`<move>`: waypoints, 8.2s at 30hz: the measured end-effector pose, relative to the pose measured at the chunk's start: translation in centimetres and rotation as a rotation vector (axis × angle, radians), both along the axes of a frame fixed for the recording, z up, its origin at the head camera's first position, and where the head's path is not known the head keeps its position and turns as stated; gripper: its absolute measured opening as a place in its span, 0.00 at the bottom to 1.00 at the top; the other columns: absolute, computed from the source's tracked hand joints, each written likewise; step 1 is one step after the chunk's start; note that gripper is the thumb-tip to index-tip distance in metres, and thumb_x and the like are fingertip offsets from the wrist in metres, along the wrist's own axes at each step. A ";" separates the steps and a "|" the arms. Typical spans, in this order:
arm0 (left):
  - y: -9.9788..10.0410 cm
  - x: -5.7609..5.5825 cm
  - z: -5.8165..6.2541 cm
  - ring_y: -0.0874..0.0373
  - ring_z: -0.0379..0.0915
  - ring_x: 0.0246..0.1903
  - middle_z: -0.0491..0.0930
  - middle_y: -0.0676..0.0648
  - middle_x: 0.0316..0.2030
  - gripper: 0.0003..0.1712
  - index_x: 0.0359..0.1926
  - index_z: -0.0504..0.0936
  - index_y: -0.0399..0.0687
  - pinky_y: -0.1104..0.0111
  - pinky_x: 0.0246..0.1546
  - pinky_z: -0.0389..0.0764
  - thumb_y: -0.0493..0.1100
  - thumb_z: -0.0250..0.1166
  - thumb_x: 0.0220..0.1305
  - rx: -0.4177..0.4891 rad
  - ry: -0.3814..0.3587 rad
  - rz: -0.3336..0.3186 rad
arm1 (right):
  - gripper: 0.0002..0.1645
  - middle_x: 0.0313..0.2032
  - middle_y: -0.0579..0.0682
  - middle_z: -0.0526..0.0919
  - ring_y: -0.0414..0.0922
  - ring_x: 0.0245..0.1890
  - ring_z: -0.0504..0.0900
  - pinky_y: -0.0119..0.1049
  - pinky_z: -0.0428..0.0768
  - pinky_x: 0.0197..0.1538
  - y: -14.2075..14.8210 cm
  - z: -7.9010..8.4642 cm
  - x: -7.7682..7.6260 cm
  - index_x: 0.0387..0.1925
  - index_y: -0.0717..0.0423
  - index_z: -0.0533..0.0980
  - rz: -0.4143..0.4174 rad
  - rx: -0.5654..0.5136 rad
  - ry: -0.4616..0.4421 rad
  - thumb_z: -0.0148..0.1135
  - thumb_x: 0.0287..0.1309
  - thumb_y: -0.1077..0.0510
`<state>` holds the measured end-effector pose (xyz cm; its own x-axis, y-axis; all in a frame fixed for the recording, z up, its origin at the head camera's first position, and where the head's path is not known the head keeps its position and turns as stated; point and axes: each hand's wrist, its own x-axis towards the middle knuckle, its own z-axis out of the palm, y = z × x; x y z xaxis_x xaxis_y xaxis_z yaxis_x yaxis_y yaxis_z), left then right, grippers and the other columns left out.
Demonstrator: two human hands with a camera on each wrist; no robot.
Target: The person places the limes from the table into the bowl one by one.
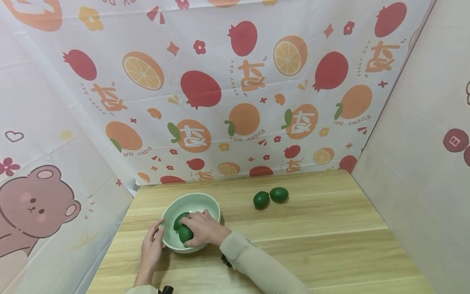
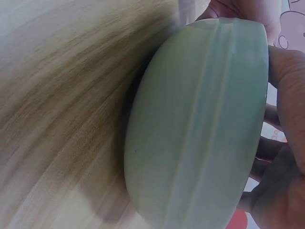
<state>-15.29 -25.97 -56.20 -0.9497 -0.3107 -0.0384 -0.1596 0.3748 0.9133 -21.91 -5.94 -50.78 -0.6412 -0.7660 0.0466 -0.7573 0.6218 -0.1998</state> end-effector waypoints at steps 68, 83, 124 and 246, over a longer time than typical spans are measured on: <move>0.1 -0.1 -0.2 0.34 0.71 0.66 0.58 0.38 0.78 0.28 0.74 0.67 0.56 0.87 0.43 0.73 0.58 0.42 0.81 -0.005 0.033 0.019 | 0.37 0.65 0.50 0.78 0.50 0.69 0.74 0.47 0.75 0.72 10.0 5.7 -6.6 0.65 0.52 0.74 -0.143 -0.235 -0.113 0.69 0.61 0.38; 0.1 -0.1 -0.2 0.33 0.66 0.70 0.58 0.40 0.78 0.27 0.74 0.67 0.56 0.56 0.61 0.83 0.57 0.43 0.82 -0.018 0.036 0.029 | 0.37 0.68 0.53 0.76 0.53 0.71 0.71 0.51 0.72 0.75 15.4 4.6 -8.8 0.66 0.53 0.73 -0.270 -0.270 -0.154 0.70 0.60 0.42; -0.1 -0.1 -0.4 0.36 0.65 0.71 0.59 0.39 0.78 0.27 0.73 0.67 0.56 0.82 0.50 0.77 0.57 0.43 0.81 -0.005 0.033 0.029 | 0.37 0.69 0.60 0.73 0.60 0.71 0.69 0.60 0.73 0.71 20.5 0.8 -9.3 0.66 0.59 0.72 -0.422 -0.172 -0.220 0.71 0.61 0.46; 0.2 -0.2 -0.5 0.33 0.73 0.63 0.61 0.37 0.77 0.26 0.72 0.69 0.52 0.87 0.44 0.73 0.53 0.44 0.82 -0.008 0.087 0.029 | 0.31 0.57 0.54 0.78 0.48 0.52 0.77 0.43 0.84 0.53 8.6 6.3 -9.7 0.63 0.50 0.73 -0.138 -0.177 0.045 0.70 0.61 0.46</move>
